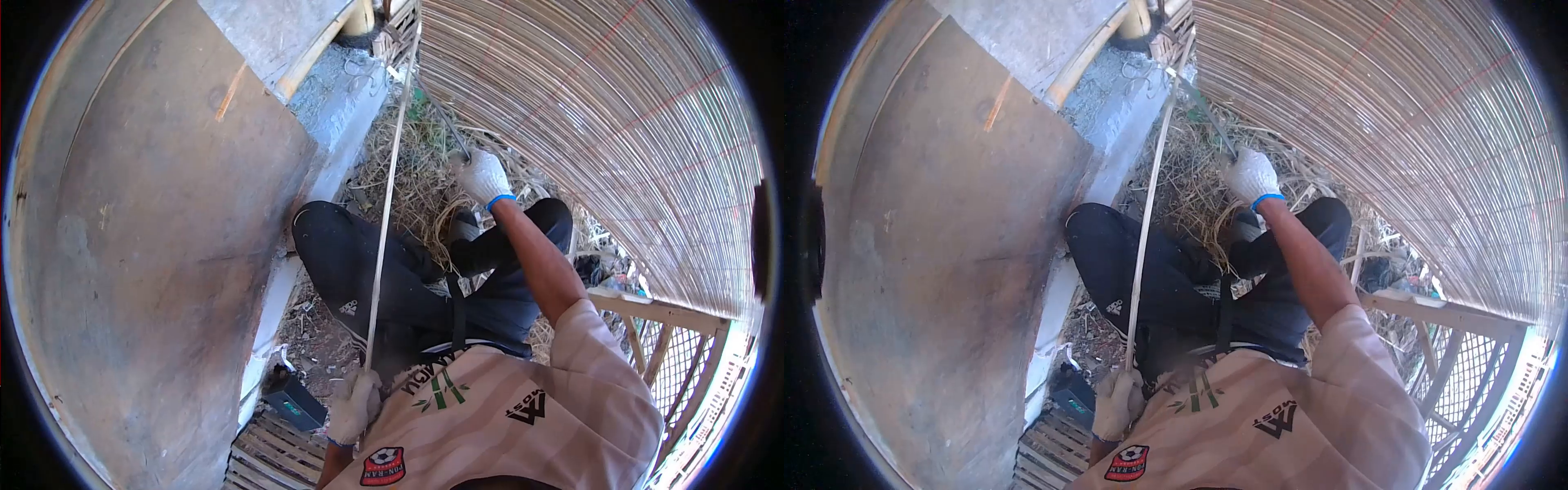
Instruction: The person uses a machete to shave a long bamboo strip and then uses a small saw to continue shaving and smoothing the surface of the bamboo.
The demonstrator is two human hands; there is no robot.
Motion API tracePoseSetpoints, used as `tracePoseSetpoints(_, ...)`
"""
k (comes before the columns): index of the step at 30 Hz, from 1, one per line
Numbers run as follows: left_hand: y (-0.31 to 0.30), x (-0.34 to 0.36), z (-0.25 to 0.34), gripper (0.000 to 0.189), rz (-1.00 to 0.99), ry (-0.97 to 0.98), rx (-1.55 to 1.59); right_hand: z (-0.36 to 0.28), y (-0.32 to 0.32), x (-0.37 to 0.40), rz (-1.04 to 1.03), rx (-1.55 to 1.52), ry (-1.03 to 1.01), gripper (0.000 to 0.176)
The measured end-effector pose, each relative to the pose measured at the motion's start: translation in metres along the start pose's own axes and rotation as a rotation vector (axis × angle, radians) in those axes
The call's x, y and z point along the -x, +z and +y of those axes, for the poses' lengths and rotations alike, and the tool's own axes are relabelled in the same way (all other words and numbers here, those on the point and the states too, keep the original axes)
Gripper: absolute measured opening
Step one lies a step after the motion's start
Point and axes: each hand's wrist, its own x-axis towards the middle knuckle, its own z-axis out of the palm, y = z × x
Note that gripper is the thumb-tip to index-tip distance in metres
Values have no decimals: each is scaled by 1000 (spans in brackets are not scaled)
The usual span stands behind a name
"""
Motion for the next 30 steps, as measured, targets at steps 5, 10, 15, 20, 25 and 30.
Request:
tracePoseSetpoints(5,6,-3,23,34,-124,-60,147,-21,-13,61,-278,-508,-117,46)
tracePoseSetpoints(10,5,-5,37,36,-146,-38,-11,-36,40,68,-458,-583,-62,65)
tracePoseSetpoints(15,3,1,25,37,-75,-39,-166,-51,61,76,-418,-775,-5,58)
tracePoseSetpoints(20,-2,0,-24,31,14,209,-524,-66,47,92,-502,-916,114,52)
tracePoseSetpoints(25,-13,-13,-68,34,288,749,-982,-96,1,107,-670,-947,-203,44)
tracePoseSetpoints(30,3,-12,-4,50,303,445,-777,-122,-9,138,-739,-900,-511,41)
